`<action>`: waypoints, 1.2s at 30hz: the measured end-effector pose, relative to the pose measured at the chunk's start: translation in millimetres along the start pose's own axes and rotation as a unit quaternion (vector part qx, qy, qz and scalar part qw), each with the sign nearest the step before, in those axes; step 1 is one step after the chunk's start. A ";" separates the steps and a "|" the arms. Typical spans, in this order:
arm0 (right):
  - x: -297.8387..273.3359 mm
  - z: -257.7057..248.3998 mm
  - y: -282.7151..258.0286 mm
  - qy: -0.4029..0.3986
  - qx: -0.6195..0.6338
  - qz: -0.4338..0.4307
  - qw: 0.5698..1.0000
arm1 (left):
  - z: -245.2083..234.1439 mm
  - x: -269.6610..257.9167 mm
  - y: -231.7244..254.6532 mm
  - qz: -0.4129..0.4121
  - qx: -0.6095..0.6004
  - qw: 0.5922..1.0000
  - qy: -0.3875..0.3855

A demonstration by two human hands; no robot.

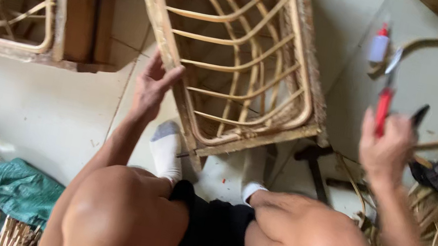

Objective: The person weaves thin wooden strips into a rectangular basket frame, using a hammer to tap the strips into place and pliers to adjust them. The person also applies glue to the joints to secure the structure.

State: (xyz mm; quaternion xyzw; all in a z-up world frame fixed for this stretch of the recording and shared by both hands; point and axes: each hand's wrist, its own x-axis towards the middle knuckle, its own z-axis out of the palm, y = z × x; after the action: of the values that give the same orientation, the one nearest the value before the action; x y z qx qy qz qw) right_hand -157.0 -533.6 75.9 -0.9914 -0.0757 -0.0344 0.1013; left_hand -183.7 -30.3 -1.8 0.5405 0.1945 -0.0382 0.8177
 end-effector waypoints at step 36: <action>-62.7 -196.0 -226.1 -0.265 0.103 -0.114 0.952 | -12.4 -45.6 2.4 -0.036 0.093 0.989 -0.106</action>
State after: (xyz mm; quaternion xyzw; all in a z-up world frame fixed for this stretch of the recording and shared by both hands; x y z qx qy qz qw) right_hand -264.6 -364.1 306.4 -0.9339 -0.2151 0.2264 0.1742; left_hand -228.5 -24.9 12.3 0.5998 0.1220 -0.1424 0.7779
